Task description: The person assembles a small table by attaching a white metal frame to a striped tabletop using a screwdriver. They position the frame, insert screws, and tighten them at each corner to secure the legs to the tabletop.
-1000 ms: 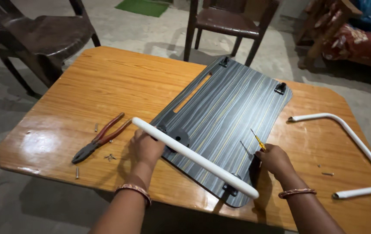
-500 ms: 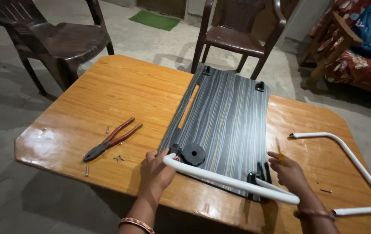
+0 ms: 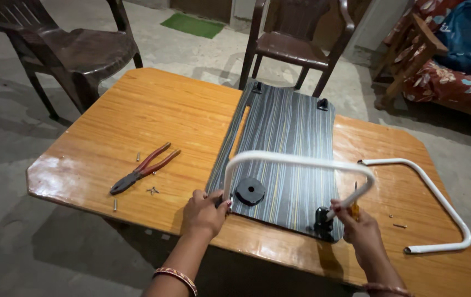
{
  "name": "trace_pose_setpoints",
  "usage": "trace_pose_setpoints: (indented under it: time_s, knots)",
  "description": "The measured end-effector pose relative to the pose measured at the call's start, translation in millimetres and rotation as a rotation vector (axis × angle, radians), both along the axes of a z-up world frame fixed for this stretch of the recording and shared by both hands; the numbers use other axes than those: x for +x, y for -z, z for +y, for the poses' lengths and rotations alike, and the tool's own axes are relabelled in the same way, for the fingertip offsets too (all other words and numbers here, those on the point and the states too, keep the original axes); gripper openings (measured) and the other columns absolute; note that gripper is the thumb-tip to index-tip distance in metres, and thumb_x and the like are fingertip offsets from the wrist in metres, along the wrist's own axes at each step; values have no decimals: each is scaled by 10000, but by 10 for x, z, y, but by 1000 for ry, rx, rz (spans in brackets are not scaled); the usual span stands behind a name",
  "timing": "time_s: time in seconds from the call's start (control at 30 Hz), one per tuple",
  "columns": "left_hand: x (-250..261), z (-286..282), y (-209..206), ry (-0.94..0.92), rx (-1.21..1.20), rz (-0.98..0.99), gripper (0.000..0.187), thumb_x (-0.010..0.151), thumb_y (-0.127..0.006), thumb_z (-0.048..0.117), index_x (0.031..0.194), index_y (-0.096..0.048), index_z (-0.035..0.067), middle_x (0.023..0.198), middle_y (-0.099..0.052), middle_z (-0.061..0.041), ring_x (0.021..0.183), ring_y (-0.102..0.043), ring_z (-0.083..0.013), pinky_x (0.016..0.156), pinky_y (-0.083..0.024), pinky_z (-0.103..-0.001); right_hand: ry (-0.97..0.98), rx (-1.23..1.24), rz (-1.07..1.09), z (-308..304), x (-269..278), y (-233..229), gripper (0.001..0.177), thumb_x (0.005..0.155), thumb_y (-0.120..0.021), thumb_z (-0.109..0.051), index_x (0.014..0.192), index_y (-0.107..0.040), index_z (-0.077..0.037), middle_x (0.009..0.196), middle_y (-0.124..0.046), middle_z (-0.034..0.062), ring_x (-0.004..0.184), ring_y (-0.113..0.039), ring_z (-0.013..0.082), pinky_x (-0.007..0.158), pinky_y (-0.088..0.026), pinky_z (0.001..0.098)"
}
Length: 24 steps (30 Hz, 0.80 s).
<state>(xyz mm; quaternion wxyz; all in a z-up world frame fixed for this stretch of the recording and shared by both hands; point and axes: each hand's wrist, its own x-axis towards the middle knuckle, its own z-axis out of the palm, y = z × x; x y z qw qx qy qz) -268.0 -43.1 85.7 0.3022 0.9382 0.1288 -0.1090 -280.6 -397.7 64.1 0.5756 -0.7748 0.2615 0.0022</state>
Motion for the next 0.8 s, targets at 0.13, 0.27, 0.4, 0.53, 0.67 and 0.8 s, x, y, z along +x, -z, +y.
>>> trace_pose_setpoints:
  time_s: [0.13,0.27,0.4,0.53,0.67,0.8]
  knots:
    - [-17,-14,73,-88,-43,-39,368,932,-648,492,1274,-683,360,1307,-551,-85,1236,-563,-291,1052,-492,-429,66,83,-98,91,85,68,322,962,-653,-294,1205,-729,-96,941,-739,-28,550,-321,80,476,-316,244]
    - [103,-22,189,-39,9,-247,326,908,-670,437,1206,-739,324,1348,-550,-78,1248,-533,-290,1052,-470,-426,41,182,-230,55,114,214,344,965,-670,-281,1240,-722,-81,981,-723,45,541,-331,69,453,-290,242]
    - [264,58,281,45,-79,-279,334,916,-684,383,1237,-716,295,1361,-577,-50,1236,-539,-282,1053,-458,-419,120,-175,-407,153,130,170,299,978,-745,-215,1216,-728,-35,956,-706,77,704,-519,36,589,-405,196]
    - [277,156,378,41,-238,-317,374,860,-742,322,1233,-731,296,1311,-629,-38,1213,-563,-278,1056,-465,-398,255,-690,-751,410,-44,-122,352,984,-794,-146,1274,-664,5,1032,-633,123,739,-550,113,601,-452,231]
    - [298,210,413,25,-307,-355,402,807,-815,268,1205,-753,269,1309,-643,-40,1242,-563,-259,1071,-453,-393,7,-452,-762,965,4,-274,160,996,-728,-140,1126,-695,-53,939,-725,52,698,-624,81,564,-476,237]
    - [282,341,425,24,-453,-359,526,788,-786,144,1291,-673,248,1319,-643,-46,1181,-651,-245,997,-522,-387,-280,-351,-300,1682,159,-67,311,875,-752,-169,1185,-758,-149,1091,-722,56,708,-682,136,545,-570,271]
